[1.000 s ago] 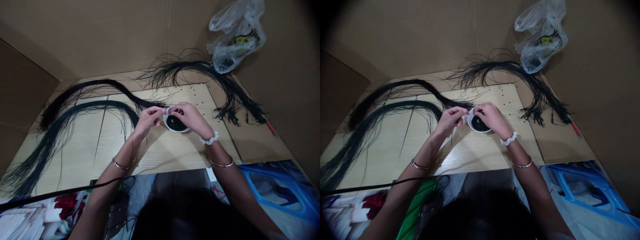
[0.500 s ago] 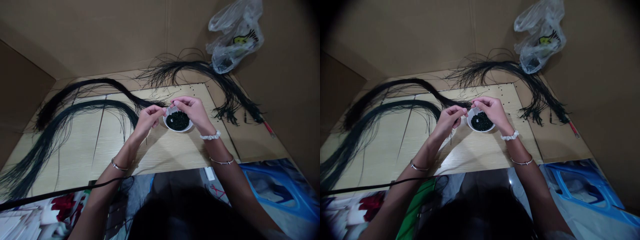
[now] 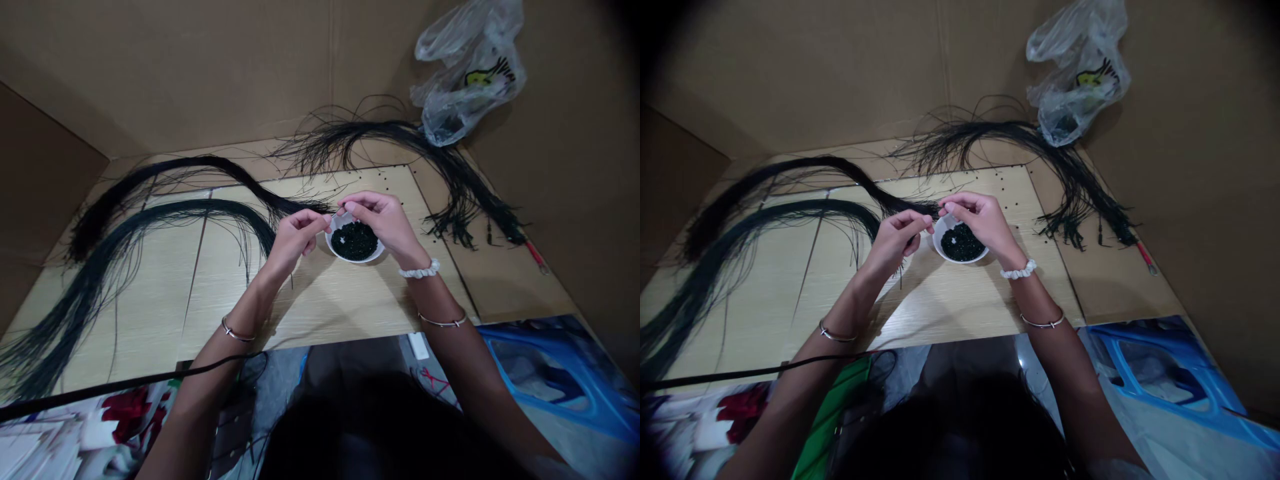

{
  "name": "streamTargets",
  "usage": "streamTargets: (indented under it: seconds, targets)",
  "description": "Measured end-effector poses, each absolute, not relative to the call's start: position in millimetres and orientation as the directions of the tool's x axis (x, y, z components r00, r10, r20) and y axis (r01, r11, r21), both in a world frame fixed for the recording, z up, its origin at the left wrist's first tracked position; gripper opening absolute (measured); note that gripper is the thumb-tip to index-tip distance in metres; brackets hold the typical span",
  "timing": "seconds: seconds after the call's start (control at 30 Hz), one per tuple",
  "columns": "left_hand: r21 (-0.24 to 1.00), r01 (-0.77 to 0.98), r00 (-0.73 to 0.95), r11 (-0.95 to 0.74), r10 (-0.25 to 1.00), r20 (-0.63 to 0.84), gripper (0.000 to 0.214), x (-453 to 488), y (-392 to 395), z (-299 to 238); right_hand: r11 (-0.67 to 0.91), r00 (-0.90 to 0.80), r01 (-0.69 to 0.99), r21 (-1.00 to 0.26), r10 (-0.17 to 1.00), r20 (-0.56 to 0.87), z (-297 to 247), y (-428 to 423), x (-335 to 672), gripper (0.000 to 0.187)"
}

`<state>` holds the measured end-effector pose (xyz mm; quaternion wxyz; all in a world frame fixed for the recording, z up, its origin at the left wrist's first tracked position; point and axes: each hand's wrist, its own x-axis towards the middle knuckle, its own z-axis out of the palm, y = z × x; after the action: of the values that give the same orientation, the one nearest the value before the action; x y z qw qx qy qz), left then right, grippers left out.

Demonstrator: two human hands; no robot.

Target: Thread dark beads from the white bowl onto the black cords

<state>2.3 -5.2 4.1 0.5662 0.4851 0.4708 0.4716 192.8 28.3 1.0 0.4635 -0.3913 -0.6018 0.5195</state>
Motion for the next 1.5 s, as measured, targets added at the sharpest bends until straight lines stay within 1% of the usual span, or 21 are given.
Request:
streamTargets:
  seconds: [0.3, 0.67, 0.83, 0.97, 1.1, 1.2, 1.3, 1.4, 1.5]
  targets:
    - [0.992, -0.097, 0.121, 0.080, 0.990, -0.068, 0.024, 2.2, -4.7, 3.6, 0.164, -0.264, -0.028, -0.986, 0.950, 0.166, 3.8, 26.9, 192.6, 0.027]
    - [0.991, -0.107, 0.130, 0.084, 0.989, -0.070, 0.023, 2.0, -6.3, 6.2, 0.195, -0.263, 0.007, -0.981, 0.947, 0.186, 4.2, 26.3, 191.9, 0.022]
    - [0.992, -0.095, 0.133, 0.079, 0.989, -0.066, 0.024, 1.4, -5.4, 4.6, 0.189, -0.282, -0.008, -0.982, 0.942, 0.184, 3.1, 27.9, 192.5, 0.028]
    - [0.993, -0.094, 0.130, 0.076, 0.989, -0.064, 0.024, 1.5, -5.3, 4.2, 0.140, -0.314, -0.057, -0.989, 0.937, 0.151, 1.3, 28.8, 194.0, 0.032]
    - [0.992, -0.097, 0.133, 0.075, 0.989, -0.062, 0.023, 1.4, -5.3, 3.9, 0.054, -0.358, -0.128, -0.990, 0.929, 0.097, 2.0, 28.3, 195.5, 0.029]
    - [0.993, -0.096, 0.137, 0.074, 0.989, -0.060, 0.024, 1.4, -5.1, 4.1, -0.015, -0.379, -0.162, -0.987, 0.924, 0.048, 2.4, 29.1, 195.9, 0.033]
    - [0.993, -0.083, 0.134, 0.080, 0.989, -0.068, 0.025, 1.3, -5.1, 4.9, -0.016, -0.349, -0.140, -0.990, 0.937, 0.034, 1.7, 30.7, 195.9, 0.034]
    - [0.994, -0.074, 0.138, 0.078, 0.988, -0.068, 0.025, 1.1, -5.1, 5.7, 0.033, -0.324, -0.077, -0.996, 0.945, 0.056, 2.4, 30.5, 195.8, 0.029]
    - [0.994, -0.072, 0.140, 0.082, 0.988, -0.071, 0.024, 0.9, -4.9, 5.7, 0.071, -0.341, -0.043, -0.997, 0.937, 0.081, 5.7, 27.8, 195.1, 0.024]
